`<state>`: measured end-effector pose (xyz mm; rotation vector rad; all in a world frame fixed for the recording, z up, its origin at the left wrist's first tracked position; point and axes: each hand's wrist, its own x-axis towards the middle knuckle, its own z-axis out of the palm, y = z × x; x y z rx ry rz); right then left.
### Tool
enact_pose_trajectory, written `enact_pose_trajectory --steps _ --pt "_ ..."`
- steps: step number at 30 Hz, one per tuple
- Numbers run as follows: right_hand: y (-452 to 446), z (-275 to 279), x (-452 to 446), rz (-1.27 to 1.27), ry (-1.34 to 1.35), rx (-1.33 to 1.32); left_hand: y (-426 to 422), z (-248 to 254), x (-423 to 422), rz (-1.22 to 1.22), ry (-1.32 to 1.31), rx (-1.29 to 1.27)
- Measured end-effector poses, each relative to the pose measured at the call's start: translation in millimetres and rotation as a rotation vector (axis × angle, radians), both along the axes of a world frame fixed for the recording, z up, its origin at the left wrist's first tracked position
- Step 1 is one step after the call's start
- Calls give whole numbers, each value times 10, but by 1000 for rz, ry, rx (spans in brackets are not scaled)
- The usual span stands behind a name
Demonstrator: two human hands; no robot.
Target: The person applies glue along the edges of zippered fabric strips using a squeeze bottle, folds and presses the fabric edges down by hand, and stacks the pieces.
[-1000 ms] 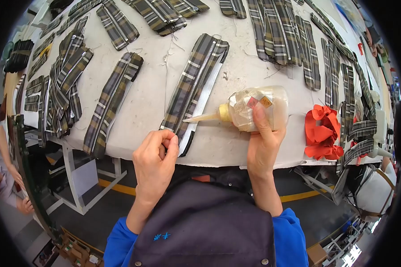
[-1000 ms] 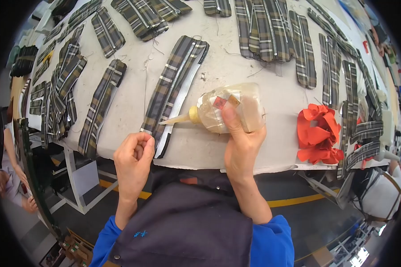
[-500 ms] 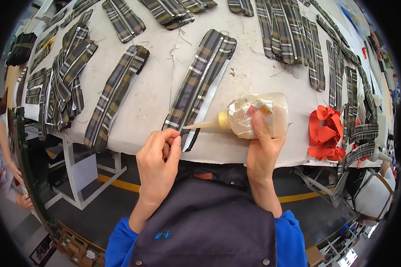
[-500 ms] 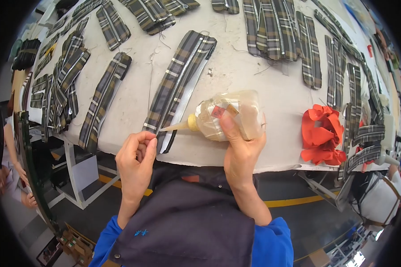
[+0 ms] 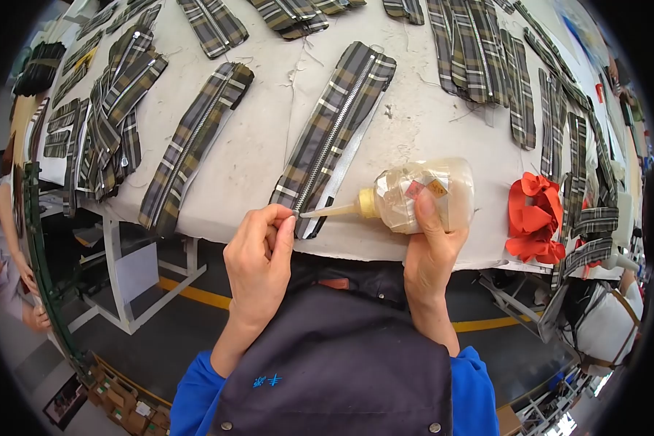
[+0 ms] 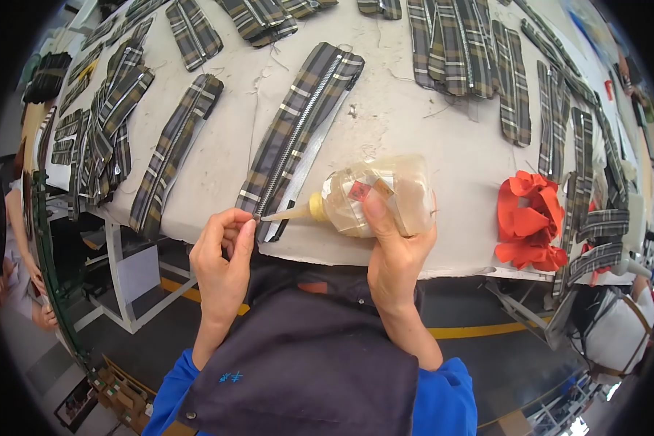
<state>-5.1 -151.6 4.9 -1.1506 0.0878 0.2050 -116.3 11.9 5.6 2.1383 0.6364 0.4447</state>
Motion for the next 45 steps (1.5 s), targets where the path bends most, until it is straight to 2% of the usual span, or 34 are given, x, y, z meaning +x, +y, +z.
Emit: enact_pose_trajectory --steps 9,21,24,26,27,29,30,32,33,35,37,38,42,45 --pt "-38 -10 -61 39 -2 17 53 -84 -183 149 -40 -37" --pt "-151 -62 -134 82 -39 -23 122 -96 -328 186 3 -60" --pt "-235 -61 -147 120 -6 -49 112 -110 -364 201 -24 -103" --pt "-287 40 -151 292 109 -31 94 -120 -379 209 -41 -132" --pt "-337 89 -129 292 101 -29 79 -129 -374 220 -76 -132" --pt "-477 166 -60 477 213 36 64 -150 -385 232 -122 -127" --pt "-567 165 -27 439 231 76 65 -159 -402 230 -128 -156" --pt "-924 176 156 293 336 360 56 -160 -423 231 -144 -181" --pt "-1137 241 307 160 284 438 48 -155 -428 227 -140 -185" --pt "-1592 455 633 292 186 970 32 -158 -435 229 -148 -187" --pt "-1964 741 835 -25 127 1243 21 -162 -447 222 -149 -143" --pt "-2128 801 850 -65 56 1315 19 -151 -455 227 -156 -142" --pt "-2322 784 634 -72 -10 1331 34 -89 -451 197 -128 -57" --pt "-2183 505 464 3 78 1075 58 -85 -417 173 -152 -2"
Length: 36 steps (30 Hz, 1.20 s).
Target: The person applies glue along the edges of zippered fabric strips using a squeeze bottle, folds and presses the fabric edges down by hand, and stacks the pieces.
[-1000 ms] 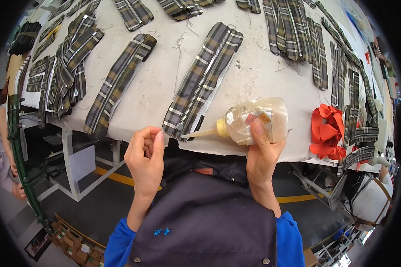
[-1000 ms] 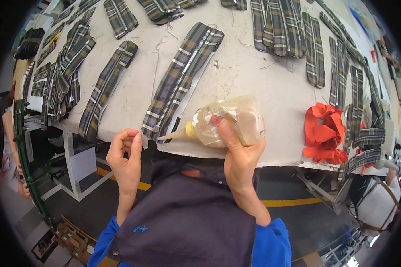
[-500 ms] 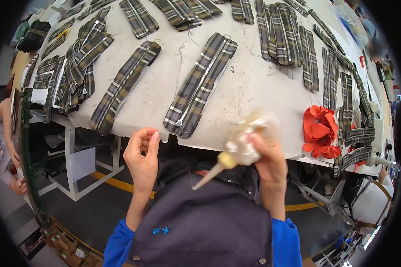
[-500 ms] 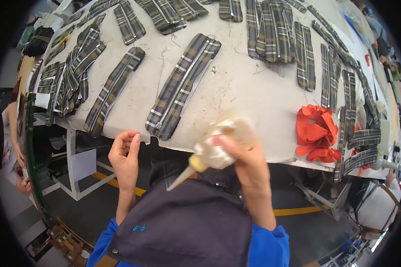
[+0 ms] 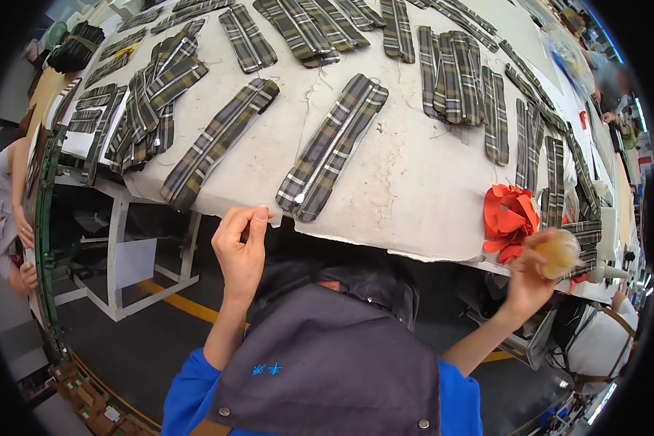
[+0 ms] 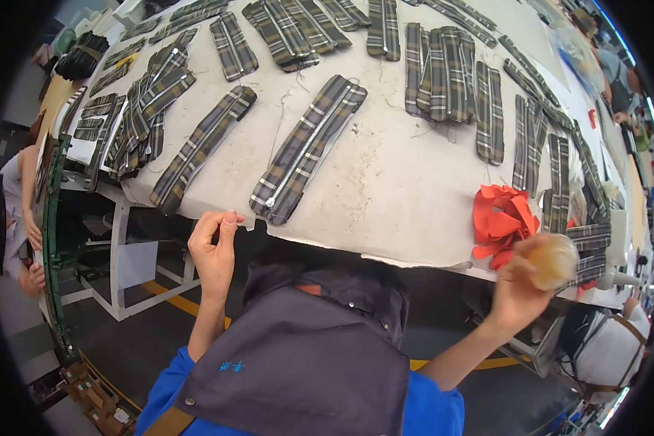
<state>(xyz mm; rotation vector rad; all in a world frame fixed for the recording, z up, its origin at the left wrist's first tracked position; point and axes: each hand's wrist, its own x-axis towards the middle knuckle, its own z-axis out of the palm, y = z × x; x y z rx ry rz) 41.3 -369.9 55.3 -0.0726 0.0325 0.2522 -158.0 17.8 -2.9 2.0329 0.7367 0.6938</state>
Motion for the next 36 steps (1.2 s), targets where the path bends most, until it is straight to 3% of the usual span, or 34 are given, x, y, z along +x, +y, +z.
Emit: enact_pose_trajectory --steps 1,3,5,8,12,15,16,18,20,22,24,26,28,30,32,34,36 --pt "75 -148 -62 35 -12 -86 9 -2 17 -8 -25 22" --pt "336 -386 -272 -76 -9 -541 0 28 88 12 -52 25" --pt "923 -357 -442 -80 107 -821 11 30 116 27 -76 31" --pt "1181 -473 -500 60 139 -815 64 -33 101 -1 -139 124" --pt "1135 -420 -273 -20 75 -925 134 -87 22 66 -174 115" --pt "854 -240 84 185 -257 -1275 161 -57 -19 104 -150 8" --pt "829 -172 200 171 -261 -1277 180 -46 -26 106 -101 -18" --pt "837 -54 389 277 -370 -1730 196 -41 -7 101 -93 -18" --pt "868 5 494 351 -411 -1798 209 -50 43 134 -97 6" --pt "794 -118 670 498 -609 -2099 190 -71 116 151 -163 -84" --pt "814 -101 720 457 -636 -2113 189 -66 134 167 -220 -175" --pt "901 76 746 581 -742 -2384 201 -35 138 179 -125 -170" --pt "896 97 787 464 -843 -2456 264 -82 154 180 -154 -143" --pt "886 188 824 154 -1286 -2747 309 -134 83 166 -155 -194" --pt "1149 419 798 30 -1343 -2796 343 -118 99 169 -120 -95" --pt "1443 562 855 -293 -1442 -2653 334 -99 143 167 -196 -73" --pt "1732 494 1003 -173 -1515 -2352 319 -75 181 159 -208 -86"
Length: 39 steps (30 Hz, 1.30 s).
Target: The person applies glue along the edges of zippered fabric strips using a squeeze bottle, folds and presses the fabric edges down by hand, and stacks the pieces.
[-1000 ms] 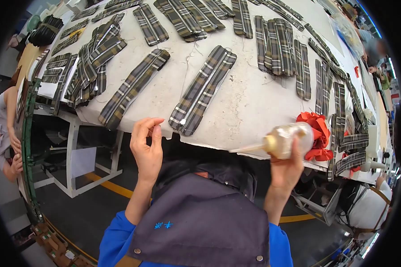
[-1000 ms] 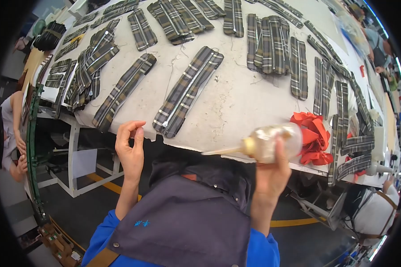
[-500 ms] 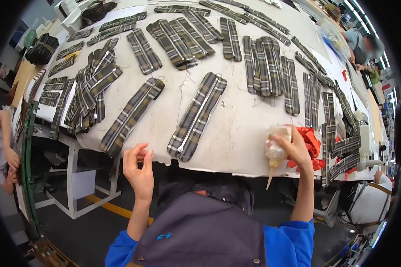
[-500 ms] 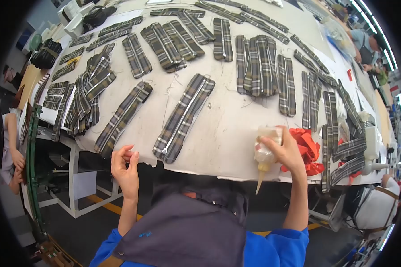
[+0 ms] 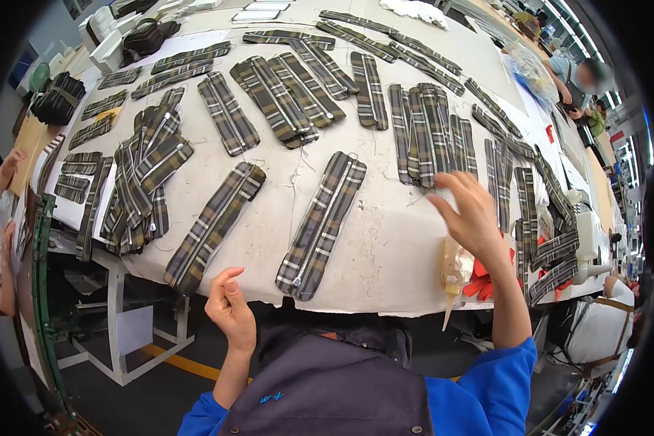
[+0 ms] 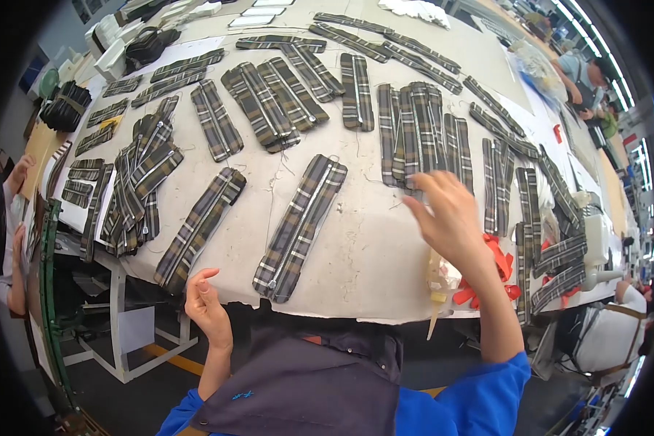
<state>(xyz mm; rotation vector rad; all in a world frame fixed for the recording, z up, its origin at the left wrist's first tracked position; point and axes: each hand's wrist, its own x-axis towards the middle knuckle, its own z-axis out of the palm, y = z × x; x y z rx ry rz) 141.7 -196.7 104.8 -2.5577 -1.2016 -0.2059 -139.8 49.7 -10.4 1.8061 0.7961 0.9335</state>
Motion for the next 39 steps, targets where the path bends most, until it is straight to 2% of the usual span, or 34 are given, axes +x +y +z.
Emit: enact_pose_trajectory --steps 1,3,5,7,11,16,22,25,28,32,34,39 --pt "152 -86 105 91 110 56 -4 7 13 -4 -10 -8" --pt "500 -292 325 132 369 49 -6 2 60 -7 -30 15" --pt "829 -565 559 125 538 154 4 -4 66 -9 -49 35" --pt "1070 -790 772 91 552 150 17 -5 61 -25 -25 109" --pt "1377 -1011 959 57 587 96 50 -56 -43 -32 19 96" --pt "1486 -1019 959 -13 625 -10 91 -113 -96 10 71 91" --pt "1473 -912 960 -55 745 16 85 -88 -87 5 95 46" --pt "1414 -882 1006 6 882 108 77 -115 -86 4 101 64" --pt "1374 -841 1042 68 982 38 55 -118 -69 12 121 45" --pt "1368 -924 1003 64 1049 170 80 -192 -90 -17 113 67" --pt "1373 -868 944 47 1058 149 67 -166 -78 -3 84 45" --pt "1220 -491 720 164 1038 291 27 -123 -66 -12 60 64"
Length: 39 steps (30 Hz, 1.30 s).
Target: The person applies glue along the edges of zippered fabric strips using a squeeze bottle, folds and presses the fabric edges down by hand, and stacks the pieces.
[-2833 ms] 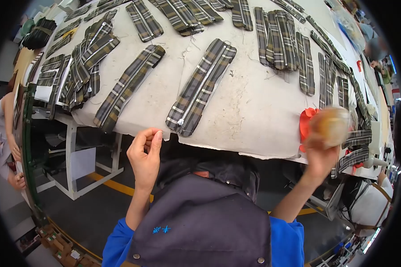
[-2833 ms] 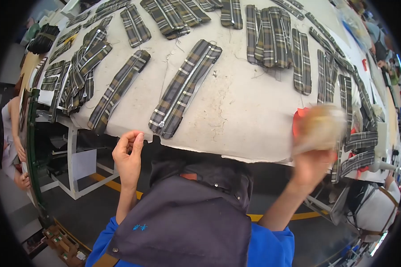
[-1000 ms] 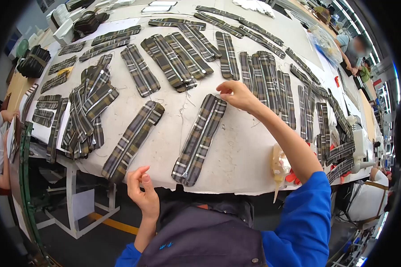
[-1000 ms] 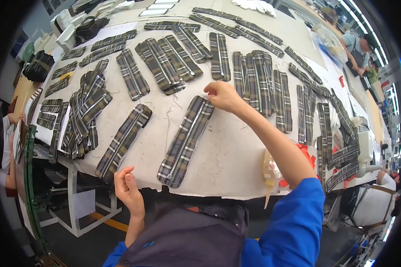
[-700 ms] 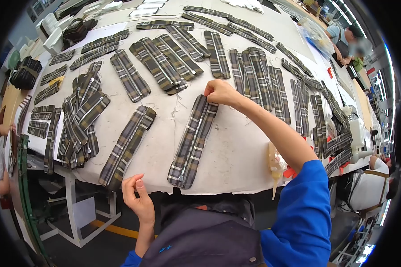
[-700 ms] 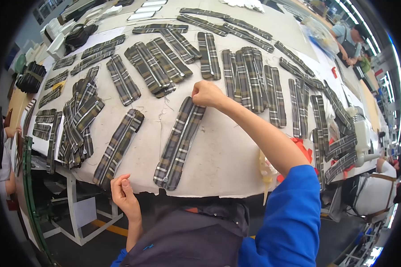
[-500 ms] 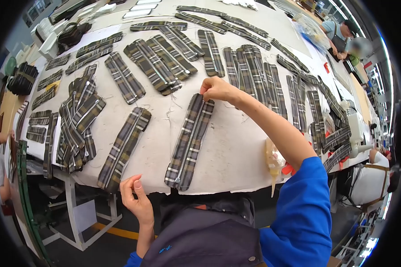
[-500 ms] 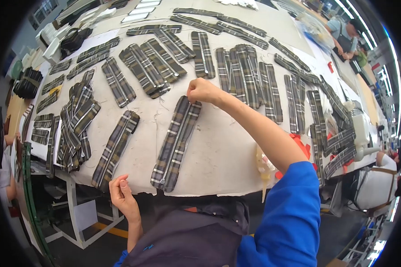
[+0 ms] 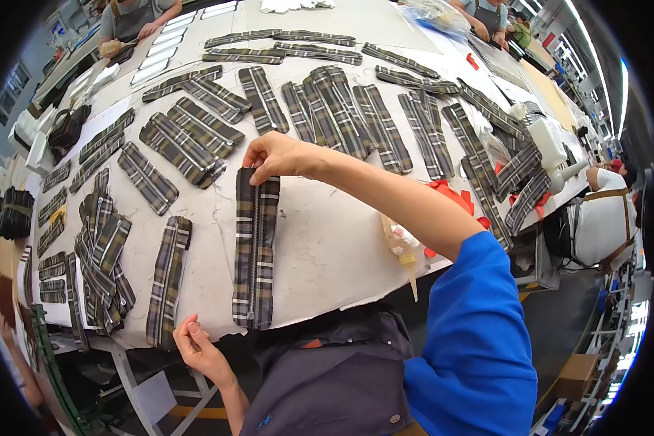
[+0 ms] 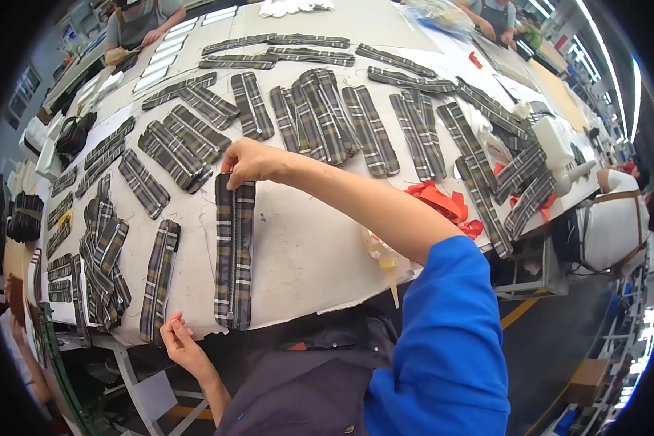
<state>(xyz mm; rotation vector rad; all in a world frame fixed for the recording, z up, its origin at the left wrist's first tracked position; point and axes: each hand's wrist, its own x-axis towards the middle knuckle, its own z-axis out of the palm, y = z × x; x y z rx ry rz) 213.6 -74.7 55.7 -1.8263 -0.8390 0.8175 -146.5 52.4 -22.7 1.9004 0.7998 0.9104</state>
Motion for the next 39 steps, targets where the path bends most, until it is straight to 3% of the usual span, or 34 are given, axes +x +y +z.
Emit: enact_pose_trajectory --steps 9,11,14,18,20,21,23,29,33,39 --pt "-683 1196 -297 -82 -405 268 -151 60 43 33 -21 37" --pt "-975 1516 -326 -140 -535 272 -237 93 81 -1 -68 181" --pt "-1489 2028 -330 -245 -665 213 -568 313 309 -207 -28 329" --pt "-2190 2554 -401 -528 -862 76 -1127 570 977 -810 7 490" --pt "-2674 2702 -283 -579 -916 5 -1440 712 1310 -1013 42 701" --pt "-2909 2742 -268 -601 -920 -4 -1563 747 1475 -1034 32 705" --pt "-3319 2811 -312 -698 -975 -106 -1785 762 1749 -1242 49 1006" --pt "-4368 2682 -516 -893 -905 -314 -2012 562 2192 -1491 105 1125" --pt "-4799 2599 -658 -995 -896 -437 -1995 605 2287 -1435 122 1163" --pt "-5114 2469 -720 -1098 -849 -335 -1952 706 2340 -1371 189 1241"
